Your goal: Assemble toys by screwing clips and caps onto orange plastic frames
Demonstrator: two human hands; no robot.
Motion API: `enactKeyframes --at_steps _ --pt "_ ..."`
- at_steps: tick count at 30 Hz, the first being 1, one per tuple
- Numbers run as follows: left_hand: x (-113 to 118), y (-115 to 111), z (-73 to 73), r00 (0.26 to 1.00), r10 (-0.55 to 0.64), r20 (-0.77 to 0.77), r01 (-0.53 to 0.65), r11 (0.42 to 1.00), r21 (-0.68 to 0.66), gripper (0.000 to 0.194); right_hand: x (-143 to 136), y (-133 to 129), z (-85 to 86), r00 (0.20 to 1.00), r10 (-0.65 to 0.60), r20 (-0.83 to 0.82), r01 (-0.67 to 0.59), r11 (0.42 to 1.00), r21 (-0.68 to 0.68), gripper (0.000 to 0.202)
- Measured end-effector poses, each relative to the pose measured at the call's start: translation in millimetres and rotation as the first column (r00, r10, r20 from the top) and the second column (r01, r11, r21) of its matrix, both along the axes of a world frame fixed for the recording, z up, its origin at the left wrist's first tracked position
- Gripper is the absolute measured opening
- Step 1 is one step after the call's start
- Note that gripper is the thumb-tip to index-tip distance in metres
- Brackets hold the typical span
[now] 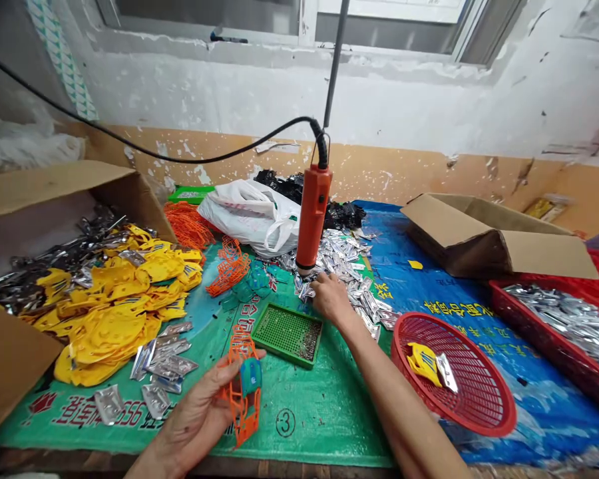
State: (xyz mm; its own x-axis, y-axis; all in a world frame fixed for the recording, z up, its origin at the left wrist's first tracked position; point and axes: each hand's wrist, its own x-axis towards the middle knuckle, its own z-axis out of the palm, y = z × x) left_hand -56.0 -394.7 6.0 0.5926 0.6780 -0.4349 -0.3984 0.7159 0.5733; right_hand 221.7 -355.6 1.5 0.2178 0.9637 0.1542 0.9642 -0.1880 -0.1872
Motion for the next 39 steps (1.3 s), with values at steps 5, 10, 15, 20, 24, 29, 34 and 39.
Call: enactKeyframes --at_steps 5,10,15,20,24,29,34,39 --pt "-6.4 1.2 -4.2 0.999 0.031 0.024 -0.03 0.998 -0.055 0.027 -2.7 7.7 -13.4 0.999 0.027 0.037 -0.028 1.0 0.006 0.03" --pt "-12.4 3.3 -1.5 0.998 -0.047 -0.037 0.049 0.997 0.053 0.032 2.3 4.7 -16.2 0.992 -0.012 -0.128 0.049 0.955 0.292 0.015" --pt "-12.9 3.5 -1.1 0.983 -0.088 -0.161 0.114 0.98 0.166 0.033 1.2 -19.5 1.1 0.911 -0.113 -0.397 0.348 0.727 0.592 0.02" --pt "-12.6 2.6 -3.1 0.98 -0.068 -0.186 0.113 0.964 0.241 0.03 -31.2 -79.6 21.7 0.731 -0.017 -0.682 0.495 0.701 0.513 0.023" --pt "-9.9 0.9 -1.8 0.976 -0.106 -0.192 0.161 0.941 0.297 0.027 -78.5 -115.7 31.2 0.24 0.112 -0.964 0.214 0.963 0.165 0.031" --pt "-8.4 -2.2 5.4 0.968 -0.168 -0.187 0.221 0.922 0.318 0.03 -113.0 -119.9 24.8 -0.042 0.046 -0.998 -0.111 0.993 0.05 0.033" --pt "-12.0 -5.3 4.9 0.966 -0.155 -0.205 0.218 0.915 0.339 0.029 -116.3 -118.2 16.1 -0.061 0.058 -0.996 -0.141 0.988 0.066 0.035" --pt "-12.2 -6.9 3.4 0.964 -0.142 -0.226 0.214 0.919 0.332 0.031 -118.8 -119.9 13.4 -0.011 0.057 -0.998 -0.144 0.988 0.058 0.035"
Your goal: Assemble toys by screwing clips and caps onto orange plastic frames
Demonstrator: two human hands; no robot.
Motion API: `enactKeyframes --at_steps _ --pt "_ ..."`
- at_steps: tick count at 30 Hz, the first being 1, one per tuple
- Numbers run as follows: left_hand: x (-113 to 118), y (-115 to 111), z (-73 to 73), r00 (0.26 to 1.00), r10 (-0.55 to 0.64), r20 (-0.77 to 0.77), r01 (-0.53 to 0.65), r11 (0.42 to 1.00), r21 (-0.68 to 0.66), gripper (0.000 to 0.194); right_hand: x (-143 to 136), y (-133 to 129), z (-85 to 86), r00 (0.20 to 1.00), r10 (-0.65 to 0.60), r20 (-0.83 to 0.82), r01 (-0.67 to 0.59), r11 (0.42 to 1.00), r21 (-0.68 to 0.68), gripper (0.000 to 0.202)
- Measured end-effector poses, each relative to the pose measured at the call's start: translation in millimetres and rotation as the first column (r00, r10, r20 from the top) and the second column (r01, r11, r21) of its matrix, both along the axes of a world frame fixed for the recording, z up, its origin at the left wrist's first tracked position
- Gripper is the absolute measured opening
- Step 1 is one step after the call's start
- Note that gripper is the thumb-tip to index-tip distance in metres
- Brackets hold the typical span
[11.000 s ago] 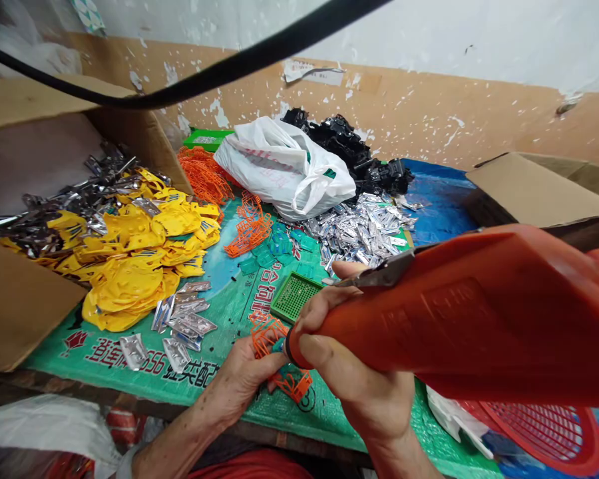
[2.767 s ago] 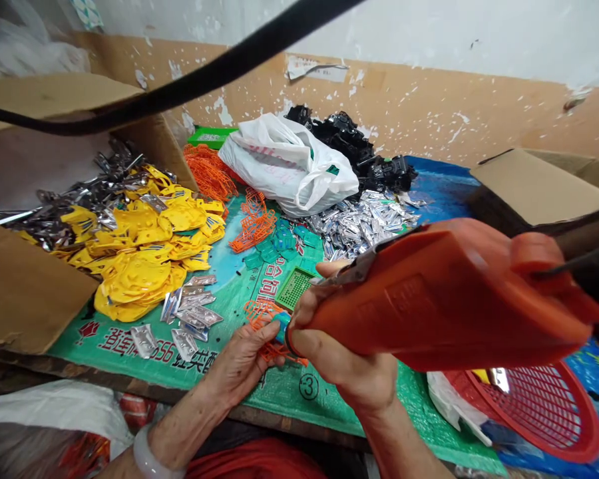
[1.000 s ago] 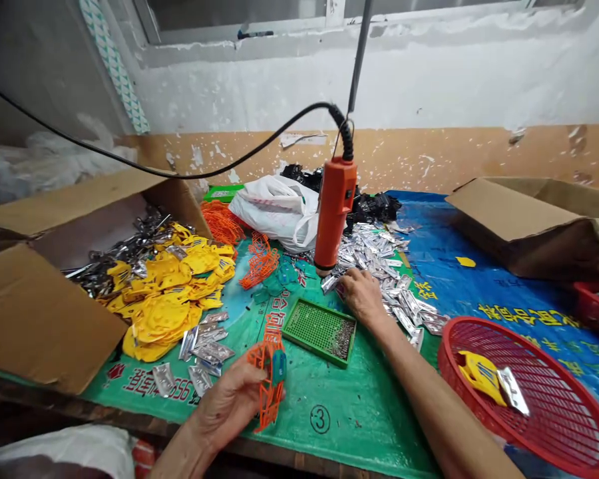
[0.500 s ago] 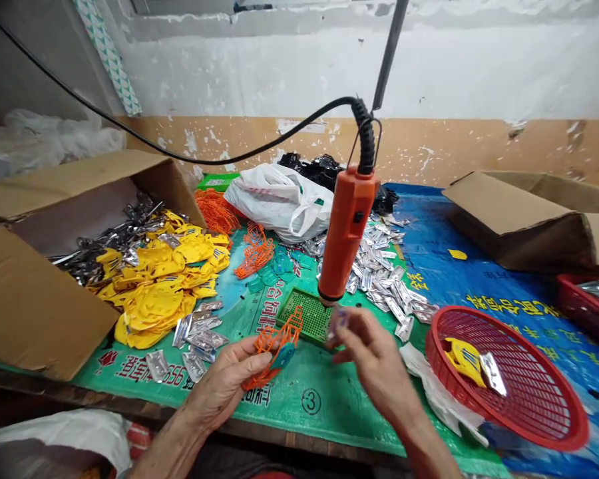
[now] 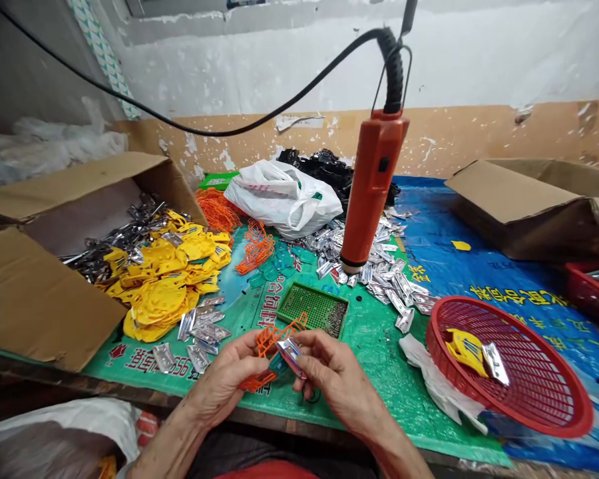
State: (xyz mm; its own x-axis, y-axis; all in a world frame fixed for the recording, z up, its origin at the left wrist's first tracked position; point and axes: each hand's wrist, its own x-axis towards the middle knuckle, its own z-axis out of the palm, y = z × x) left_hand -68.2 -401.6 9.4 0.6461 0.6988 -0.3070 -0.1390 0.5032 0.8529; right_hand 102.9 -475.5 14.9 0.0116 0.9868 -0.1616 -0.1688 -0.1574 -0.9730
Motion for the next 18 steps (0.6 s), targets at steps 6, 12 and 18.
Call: enactKeyframes --at_steps 6,12,18 --pt "-0.1 1.7 -0.6 0.996 -0.057 -0.067 0.06 0.997 0.055 0.038 2.9 -3.4 -4.9 0.994 -0.051 0.096 0.054 0.998 -0.028 0.033" --pt "-1.3 4.4 -1.1 0.987 -0.118 -0.105 0.136 0.973 0.185 0.045 5.6 -5.2 -4.8 0.995 -0.045 0.094 0.048 0.998 -0.035 0.023" --pt "-4.3 2.6 6.7 0.957 -0.245 -0.157 0.287 0.886 0.364 0.047 4.5 -3.6 8.1 0.998 0.002 0.062 -0.008 0.995 0.102 0.012"
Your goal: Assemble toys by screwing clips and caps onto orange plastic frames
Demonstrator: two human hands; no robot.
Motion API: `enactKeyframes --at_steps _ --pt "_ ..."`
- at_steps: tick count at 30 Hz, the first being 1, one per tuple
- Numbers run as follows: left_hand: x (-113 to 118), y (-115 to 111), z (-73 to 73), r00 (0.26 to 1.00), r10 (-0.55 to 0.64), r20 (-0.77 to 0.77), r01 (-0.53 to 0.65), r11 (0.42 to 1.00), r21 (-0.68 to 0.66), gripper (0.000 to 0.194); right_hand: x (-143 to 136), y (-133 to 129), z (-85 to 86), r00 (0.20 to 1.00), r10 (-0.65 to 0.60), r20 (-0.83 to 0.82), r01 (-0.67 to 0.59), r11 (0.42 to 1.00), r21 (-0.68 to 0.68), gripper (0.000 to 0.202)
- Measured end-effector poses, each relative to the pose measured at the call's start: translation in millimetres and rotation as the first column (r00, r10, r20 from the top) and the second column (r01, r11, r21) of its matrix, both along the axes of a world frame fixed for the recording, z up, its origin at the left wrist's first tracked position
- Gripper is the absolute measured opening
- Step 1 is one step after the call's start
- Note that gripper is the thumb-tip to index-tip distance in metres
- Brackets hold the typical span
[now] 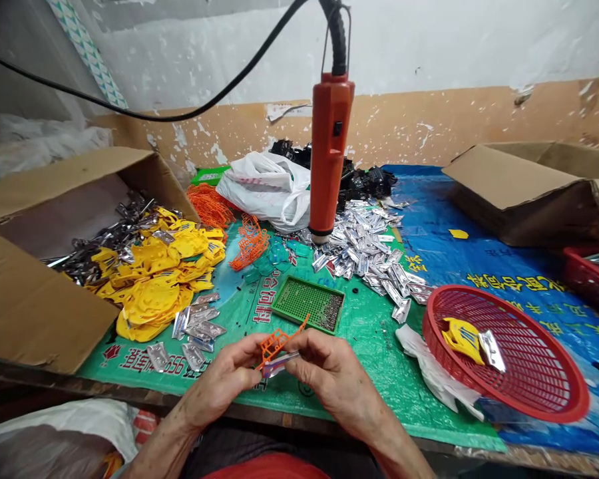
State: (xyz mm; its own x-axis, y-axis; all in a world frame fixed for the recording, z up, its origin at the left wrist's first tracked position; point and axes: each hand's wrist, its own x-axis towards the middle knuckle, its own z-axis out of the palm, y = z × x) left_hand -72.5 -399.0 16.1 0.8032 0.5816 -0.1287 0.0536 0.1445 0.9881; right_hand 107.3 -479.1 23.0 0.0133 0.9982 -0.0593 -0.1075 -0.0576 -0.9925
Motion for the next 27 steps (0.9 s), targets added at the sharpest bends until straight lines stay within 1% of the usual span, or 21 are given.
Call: enactKeyframes --at_steps 2,3,6,8,10,12,14,16,18,21,23,25,27 --pt "-0.8 -1.5 1.6 0.999 -0.015 -0.03 0.019 0.993 0.115 0.048 0.3 -0.9 1.6 0.999 -0.003 0.044 0.002 0.999 0.034 0.013" --pt "-0.6 -2.5 1.7 0.999 -0.005 -0.053 0.015 0.982 0.189 0.046 0.4 -1.7 1.7 0.997 -0.01 0.082 0.005 0.998 0.061 0.013" --pt "2.7 -5.7 -1.2 0.996 0.063 -0.066 -0.03 0.91 0.413 0.042 -0.4 -4.6 0.9 0.97 -0.069 0.234 0.019 0.977 0.212 0.01" --pt "5.9 -7.1 -4.2 0.996 0.082 -0.033 -0.053 0.848 0.528 0.038 -1.4 -6.4 0.5 0.943 -0.128 0.306 0.028 0.95 0.31 0.007" --pt "8.5 -7.4 -6.5 0.997 0.075 0.006 -0.062 0.777 0.626 0.033 -1.9 -7.7 0.7 0.927 -0.175 0.333 0.047 0.932 0.358 0.005" --pt "9.9 -7.0 -7.4 0.997 0.057 0.046 -0.073 0.689 0.721 0.031 -1.4 -8.9 1.7 0.908 -0.22 0.355 0.065 0.914 0.4 0.004" --pt "10.0 -6.7 -7.6 0.996 0.043 0.081 -0.091 0.593 0.8 0.029 -0.1 -10.4 3.0 0.882 -0.262 0.393 0.054 0.883 0.466 0.006" --pt "9.5 -7.0 -7.8 0.993 0.036 0.109 -0.113 0.502 0.857 0.027 0.7 -12.8 3.9 0.853 -0.276 0.443 0.006 0.854 0.521 0.01" --pt "9.2 -8.1 -7.7 0.991 0.039 0.127 -0.132 0.423 0.897 0.027 0.1 -16.2 3.8 0.825 -0.281 0.491 -0.034 0.842 0.538 0.014" --pt "9.8 -10.5 -6.7 0.991 0.063 0.118 -0.132 0.328 0.935 0.026 -2.5 -21.2 2.1 0.764 -0.333 0.552 -0.038 0.832 0.554 0.018" --pt "10.3 -11.8 -5.8 0.991 0.087 0.106 -0.125 0.258 0.958 0.022 -3.6 -23.6 1.2 0.729 -0.373 0.575 -0.031 0.82 0.572 0.017" --pt "9.9 -12.5 -5.4 0.989 0.105 0.101 -0.119 0.19 0.974 0.021 -2.9 -25.1 0.9 0.722 -0.378 0.58 -0.036 0.816 0.577 0.015" --pt "8.5 -12.4 -5.8 0.989 0.11 0.095 -0.111 0.149 0.983 0.023 -0.7 -26.1 0.3 0.744 -0.349 0.57 -0.053 0.82 0.57 0.013"
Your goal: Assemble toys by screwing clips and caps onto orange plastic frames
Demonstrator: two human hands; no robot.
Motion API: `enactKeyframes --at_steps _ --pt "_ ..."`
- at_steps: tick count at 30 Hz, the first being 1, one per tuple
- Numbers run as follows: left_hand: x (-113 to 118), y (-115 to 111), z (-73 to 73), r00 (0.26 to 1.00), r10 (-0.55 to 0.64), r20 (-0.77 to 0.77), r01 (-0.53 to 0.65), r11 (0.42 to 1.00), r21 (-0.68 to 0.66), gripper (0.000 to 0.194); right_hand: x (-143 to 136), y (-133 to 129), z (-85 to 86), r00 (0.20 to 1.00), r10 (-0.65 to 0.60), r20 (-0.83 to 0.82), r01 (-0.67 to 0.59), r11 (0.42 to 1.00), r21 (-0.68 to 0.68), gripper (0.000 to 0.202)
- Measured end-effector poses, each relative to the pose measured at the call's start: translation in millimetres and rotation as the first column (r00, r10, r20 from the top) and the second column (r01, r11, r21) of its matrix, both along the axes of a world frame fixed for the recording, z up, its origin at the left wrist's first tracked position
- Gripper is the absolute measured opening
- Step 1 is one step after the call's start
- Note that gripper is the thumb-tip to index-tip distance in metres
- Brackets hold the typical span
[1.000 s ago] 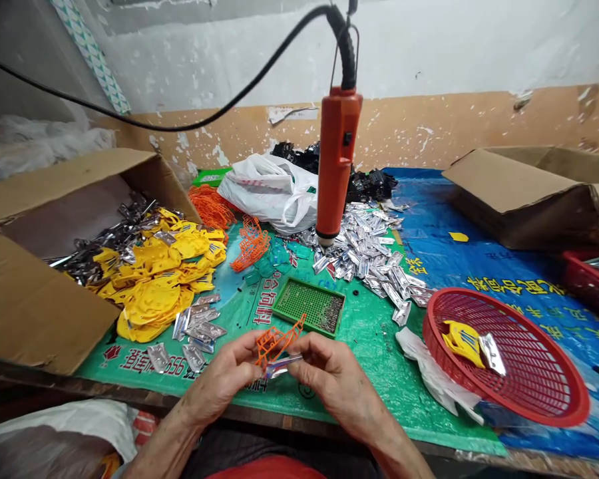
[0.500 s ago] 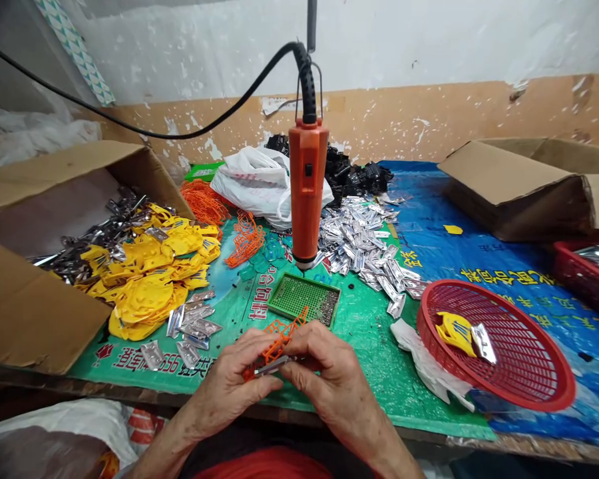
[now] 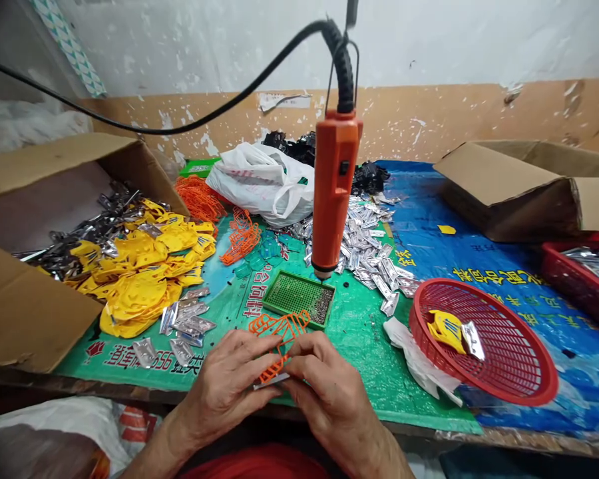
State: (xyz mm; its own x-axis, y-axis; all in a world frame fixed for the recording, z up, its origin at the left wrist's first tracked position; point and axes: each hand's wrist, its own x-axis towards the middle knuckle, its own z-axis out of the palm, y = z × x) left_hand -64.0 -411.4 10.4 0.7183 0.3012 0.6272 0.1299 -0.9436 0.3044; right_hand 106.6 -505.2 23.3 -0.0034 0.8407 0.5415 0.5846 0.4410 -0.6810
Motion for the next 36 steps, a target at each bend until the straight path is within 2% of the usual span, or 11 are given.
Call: enactKeyframes --at_steps 6,16,31,36 --pt "-4.5 2.1 0.2 0.998 -0.035 -0.046 0.038 0.996 0.076 0.028 6.3 -3.1 -6.7 0.992 0.066 -0.111 -0.065 0.998 0.012 0.013" --pt "-5.3 -1.9 4.2 0.995 -0.068 -0.075 0.077 0.99 0.119 0.022 8.3 -9.5 -11.6 0.985 0.079 -0.152 -0.071 0.996 0.054 0.014" --pt "-3.3 -1.5 19.0 0.988 -0.107 -0.115 0.126 0.977 0.174 0.014 9.2 -9.2 -11.0 0.992 0.073 -0.099 -0.068 0.996 0.053 0.015" --pt "-2.7 2.3 19.5 0.984 -0.13 -0.126 0.15 0.974 0.171 0.015 7.3 -8.6 -12.3 0.999 0.033 -0.004 -0.033 0.997 0.065 0.02"
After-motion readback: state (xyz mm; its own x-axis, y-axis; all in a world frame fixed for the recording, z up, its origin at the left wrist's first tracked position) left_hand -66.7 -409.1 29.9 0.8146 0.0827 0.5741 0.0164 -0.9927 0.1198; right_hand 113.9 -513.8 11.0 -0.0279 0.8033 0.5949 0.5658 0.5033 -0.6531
